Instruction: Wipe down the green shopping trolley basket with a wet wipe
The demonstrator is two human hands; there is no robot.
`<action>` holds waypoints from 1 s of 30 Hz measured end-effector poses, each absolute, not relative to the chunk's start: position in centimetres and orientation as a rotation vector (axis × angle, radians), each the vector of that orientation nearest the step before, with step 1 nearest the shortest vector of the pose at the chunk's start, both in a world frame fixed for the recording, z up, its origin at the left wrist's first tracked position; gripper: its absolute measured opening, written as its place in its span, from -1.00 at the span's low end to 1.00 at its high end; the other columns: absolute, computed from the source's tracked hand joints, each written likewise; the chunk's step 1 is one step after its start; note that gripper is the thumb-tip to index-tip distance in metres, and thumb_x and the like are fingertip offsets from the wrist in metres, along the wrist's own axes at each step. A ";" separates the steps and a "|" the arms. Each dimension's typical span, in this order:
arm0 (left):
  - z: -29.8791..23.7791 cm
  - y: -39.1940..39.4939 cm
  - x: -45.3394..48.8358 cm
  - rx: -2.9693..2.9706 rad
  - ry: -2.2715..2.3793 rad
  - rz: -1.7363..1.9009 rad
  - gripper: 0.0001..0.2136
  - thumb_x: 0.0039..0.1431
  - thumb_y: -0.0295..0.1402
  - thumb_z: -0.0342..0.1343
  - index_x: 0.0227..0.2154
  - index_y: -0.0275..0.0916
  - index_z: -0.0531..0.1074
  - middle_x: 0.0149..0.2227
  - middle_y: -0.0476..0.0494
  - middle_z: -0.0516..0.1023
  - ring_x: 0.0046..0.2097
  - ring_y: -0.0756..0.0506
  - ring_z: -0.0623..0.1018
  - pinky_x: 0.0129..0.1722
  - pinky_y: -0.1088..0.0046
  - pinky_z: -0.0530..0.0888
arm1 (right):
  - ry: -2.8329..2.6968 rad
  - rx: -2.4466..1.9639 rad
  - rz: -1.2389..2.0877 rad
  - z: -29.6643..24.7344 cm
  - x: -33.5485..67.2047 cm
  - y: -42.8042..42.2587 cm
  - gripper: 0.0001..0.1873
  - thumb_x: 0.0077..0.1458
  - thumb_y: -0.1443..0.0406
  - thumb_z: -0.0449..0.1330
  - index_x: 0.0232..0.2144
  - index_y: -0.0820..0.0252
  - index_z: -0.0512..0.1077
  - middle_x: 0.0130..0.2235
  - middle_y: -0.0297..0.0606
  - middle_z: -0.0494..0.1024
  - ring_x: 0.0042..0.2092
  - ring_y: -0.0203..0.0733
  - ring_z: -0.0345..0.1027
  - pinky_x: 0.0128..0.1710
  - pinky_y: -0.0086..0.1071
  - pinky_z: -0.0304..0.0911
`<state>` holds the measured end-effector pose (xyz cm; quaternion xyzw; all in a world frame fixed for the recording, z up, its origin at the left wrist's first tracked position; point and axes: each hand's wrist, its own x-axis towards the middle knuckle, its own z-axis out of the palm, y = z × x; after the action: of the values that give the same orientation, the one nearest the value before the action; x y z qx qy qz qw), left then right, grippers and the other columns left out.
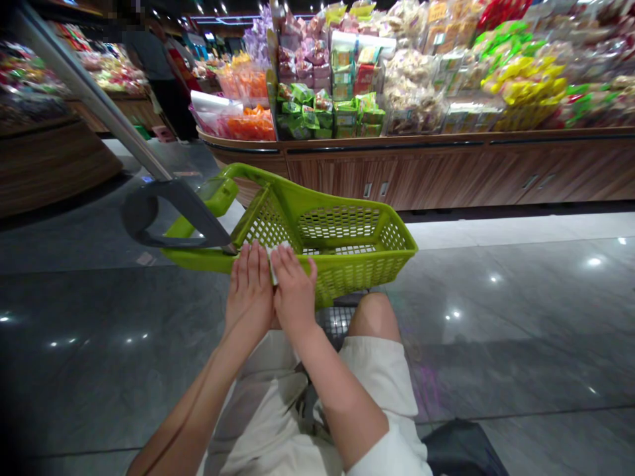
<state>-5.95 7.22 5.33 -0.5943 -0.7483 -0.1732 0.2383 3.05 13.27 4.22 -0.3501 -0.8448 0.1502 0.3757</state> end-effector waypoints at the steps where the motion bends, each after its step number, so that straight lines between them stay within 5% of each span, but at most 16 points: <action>1: 5.4 7.2 -5.9 -1.620 -2.053 -0.468 -0.38 0.28 -0.53 -0.14 0.37 -0.54 -0.12 0.41 -0.53 -0.02 0.45 -0.28 -0.14 0.39 -0.02 0.09 | -2.184 -0.855 0.386 4.6 2.5 12.8 -0.21 0.02 0.57 -0.10 0.30 0.08 0.19 0.35 -0.27 0.26 0.39 -0.36 0.00 0.36 -0.17 -0.30; 17: 4.7 7.2 -6.6 -1.671 -2.022 -0.467 -0.25 0.25 -0.50 -0.05 0.38 -0.55 -0.33 0.44 -0.51 -0.16 0.45 -0.30 -0.18 0.40 -0.03 0.04 | -1.916 -1.285 0.252 -0.1 11.3 18.9 -0.24 0.00 0.54 -0.11 0.22 -0.01 0.31 0.29 -0.26 0.36 0.35 -0.19 0.12 0.32 0.06 -0.23; 24: 5.2 7.1 -6.2 -1.633 -2.053 -0.461 -0.36 0.29 -0.53 -0.11 0.38 -0.55 -0.16 0.42 -0.52 -0.06 0.45 -0.28 -0.16 0.40 0.00 0.07 | -2.207 -0.839 0.427 4.8 2.9 13.4 -0.19 -0.02 0.57 -0.12 0.28 0.09 0.22 0.35 -0.27 0.26 0.39 -0.34 0.01 0.36 -0.12 -0.30; 30: 5.4 7.0 -6.2 -1.654 -2.062 -0.435 -0.31 0.27 -0.49 -0.06 0.38 -0.57 -0.22 0.43 -0.51 -0.10 0.45 -0.29 -0.16 0.40 -0.01 0.05 | -2.209 -0.884 0.332 2.5 6.5 15.3 -0.12 -0.06 0.59 -0.10 0.31 -0.03 0.17 0.34 -0.31 0.26 0.38 -0.30 0.04 0.36 -0.05 -0.35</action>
<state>-6.18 7.00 5.35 -0.6010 -0.7492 -0.1579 0.2292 6.50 15.27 2.50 -0.3432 -0.8574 0.1287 0.3613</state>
